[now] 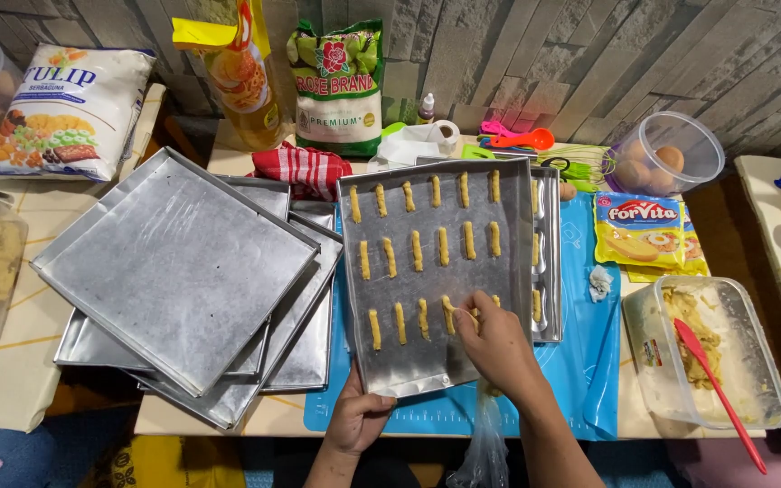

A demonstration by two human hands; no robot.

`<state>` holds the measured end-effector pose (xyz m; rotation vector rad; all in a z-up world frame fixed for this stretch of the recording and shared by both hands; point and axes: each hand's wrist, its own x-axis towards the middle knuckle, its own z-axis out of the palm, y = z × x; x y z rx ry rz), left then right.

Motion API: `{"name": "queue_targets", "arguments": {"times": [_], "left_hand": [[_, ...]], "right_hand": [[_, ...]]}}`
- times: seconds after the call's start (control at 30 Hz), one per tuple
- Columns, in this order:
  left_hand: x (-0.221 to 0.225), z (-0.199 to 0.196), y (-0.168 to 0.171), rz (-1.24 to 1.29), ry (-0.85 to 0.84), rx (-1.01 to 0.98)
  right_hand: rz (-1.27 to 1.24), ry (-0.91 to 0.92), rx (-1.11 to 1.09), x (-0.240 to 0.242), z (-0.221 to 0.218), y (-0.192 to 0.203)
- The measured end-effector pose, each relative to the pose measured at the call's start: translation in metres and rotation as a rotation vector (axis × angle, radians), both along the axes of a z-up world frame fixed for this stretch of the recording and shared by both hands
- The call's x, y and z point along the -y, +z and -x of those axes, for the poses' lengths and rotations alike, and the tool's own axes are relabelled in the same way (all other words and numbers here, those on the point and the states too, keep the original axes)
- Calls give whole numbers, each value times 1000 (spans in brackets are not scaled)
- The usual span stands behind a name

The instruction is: Straightening and aligning piped dough strips on a baking tray using a spatula and fingers to ensure uniform spacing.

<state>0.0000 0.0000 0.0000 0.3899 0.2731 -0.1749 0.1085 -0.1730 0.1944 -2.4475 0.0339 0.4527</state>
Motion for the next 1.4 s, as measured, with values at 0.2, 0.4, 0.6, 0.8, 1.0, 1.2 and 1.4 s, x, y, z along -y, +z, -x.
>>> {"name": "queue_targets", "arguments": {"times": [0.2, 0.4, 0.6, 0.8, 1.0, 1.2, 1.4], "left_hand": [[0, 0, 6, -8, 2, -51], [0, 0, 7, -10, 3, -50], [0, -1, 9, -2, 4, -52], [0, -1, 12, 0, -9, 50], [0, 0, 7, 2, -9, -22], [1, 0, 2, 8, 1, 10], [0, 0, 8, -4, -4, 31]], "right_hand": [[1, -15, -28, -8, 3, 15], [-14, 6, 6, -8, 1, 7], [-53, -12, -26, -10, -2, 8], [-61, -40, -55, -11, -5, 9], [-25, -75, -62, -11, -3, 15], [82, 28, 92, -4, -2, -14], [69, 49, 222, -2, -2, -25]]}}
